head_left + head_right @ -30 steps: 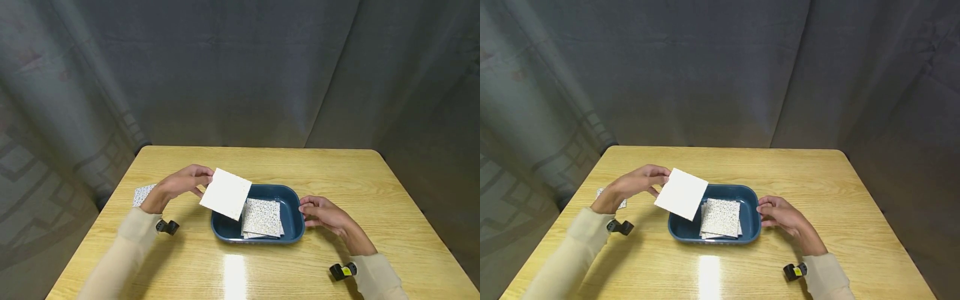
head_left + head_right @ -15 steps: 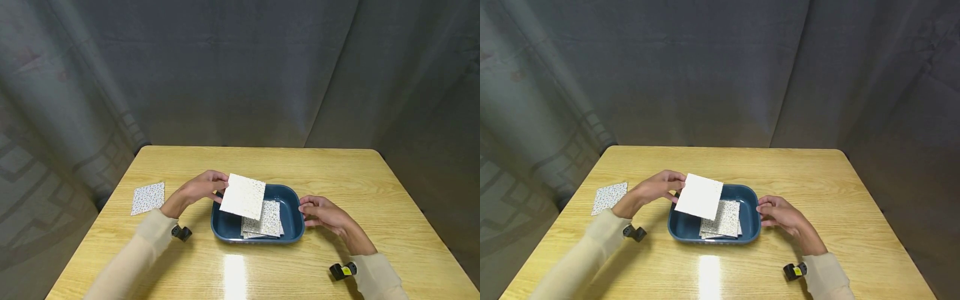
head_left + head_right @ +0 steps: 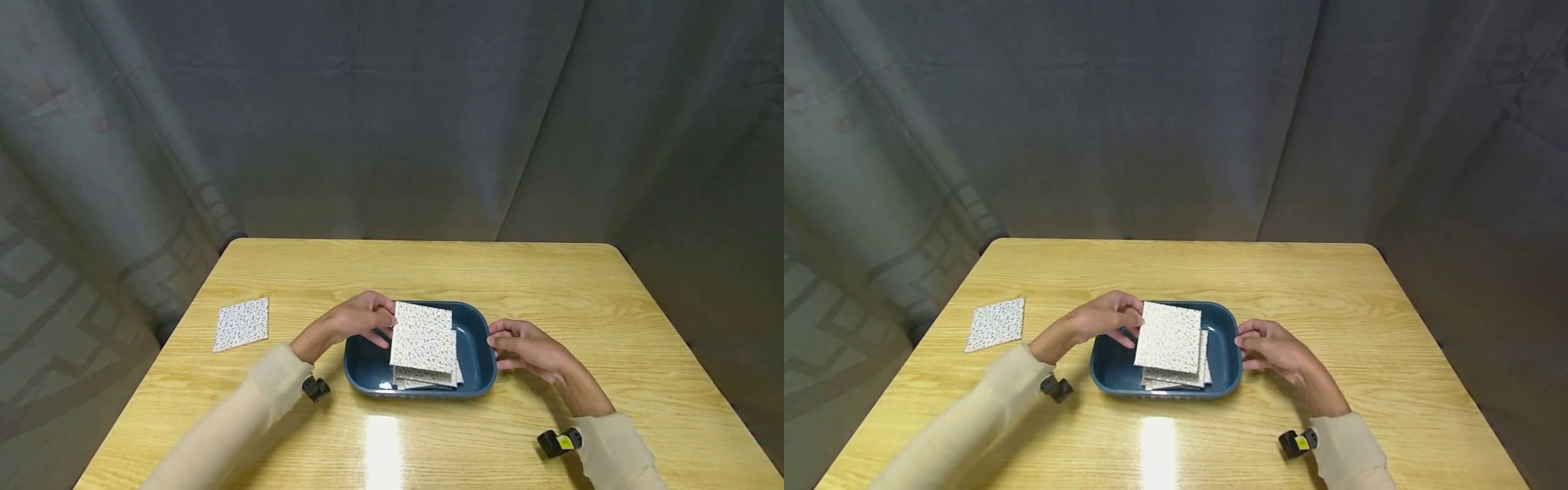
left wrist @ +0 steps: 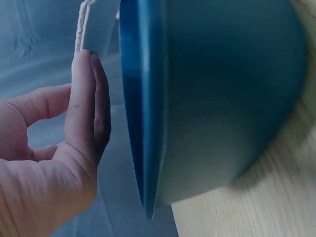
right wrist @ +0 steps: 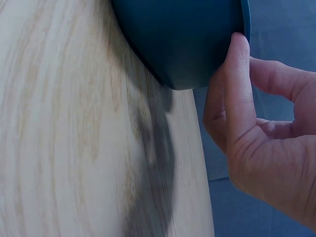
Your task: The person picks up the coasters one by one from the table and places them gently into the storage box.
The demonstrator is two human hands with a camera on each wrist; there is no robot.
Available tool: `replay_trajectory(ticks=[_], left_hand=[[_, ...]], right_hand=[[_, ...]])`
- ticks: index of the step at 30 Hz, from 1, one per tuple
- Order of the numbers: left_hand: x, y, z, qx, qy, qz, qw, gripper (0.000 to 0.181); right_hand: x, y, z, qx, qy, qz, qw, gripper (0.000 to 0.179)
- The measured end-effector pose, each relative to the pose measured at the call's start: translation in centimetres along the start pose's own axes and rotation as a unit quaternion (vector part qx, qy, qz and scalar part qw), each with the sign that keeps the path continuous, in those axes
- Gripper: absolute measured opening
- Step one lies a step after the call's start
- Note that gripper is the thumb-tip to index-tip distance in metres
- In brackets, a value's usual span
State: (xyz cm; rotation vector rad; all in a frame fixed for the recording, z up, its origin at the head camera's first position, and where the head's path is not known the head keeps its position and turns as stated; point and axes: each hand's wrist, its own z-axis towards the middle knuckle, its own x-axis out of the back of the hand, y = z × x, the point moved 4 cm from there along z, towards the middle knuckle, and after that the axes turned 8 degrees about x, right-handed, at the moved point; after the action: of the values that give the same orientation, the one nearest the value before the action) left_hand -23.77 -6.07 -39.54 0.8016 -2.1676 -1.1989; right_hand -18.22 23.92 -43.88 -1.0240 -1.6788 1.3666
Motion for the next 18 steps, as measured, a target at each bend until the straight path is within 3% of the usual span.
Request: replay_trajectory(ticks=[12, 18], left_hand=[[-1.6, -0.2, 0.9, 0.0, -0.014, 0.016, 0.9998, 0.025], [-1.6, -0.3, 1.0, 0.013, 0.002, 0.031, 0.9994, 0.024]], right_hand=[[0.0, 0.0, 0.0, 0.006, -0.002, 0.014, 0.9999, 0.03], [-0.1, -0.1, -0.1, 0.012, -0.006, 0.025, 0.9996, 0.026]])
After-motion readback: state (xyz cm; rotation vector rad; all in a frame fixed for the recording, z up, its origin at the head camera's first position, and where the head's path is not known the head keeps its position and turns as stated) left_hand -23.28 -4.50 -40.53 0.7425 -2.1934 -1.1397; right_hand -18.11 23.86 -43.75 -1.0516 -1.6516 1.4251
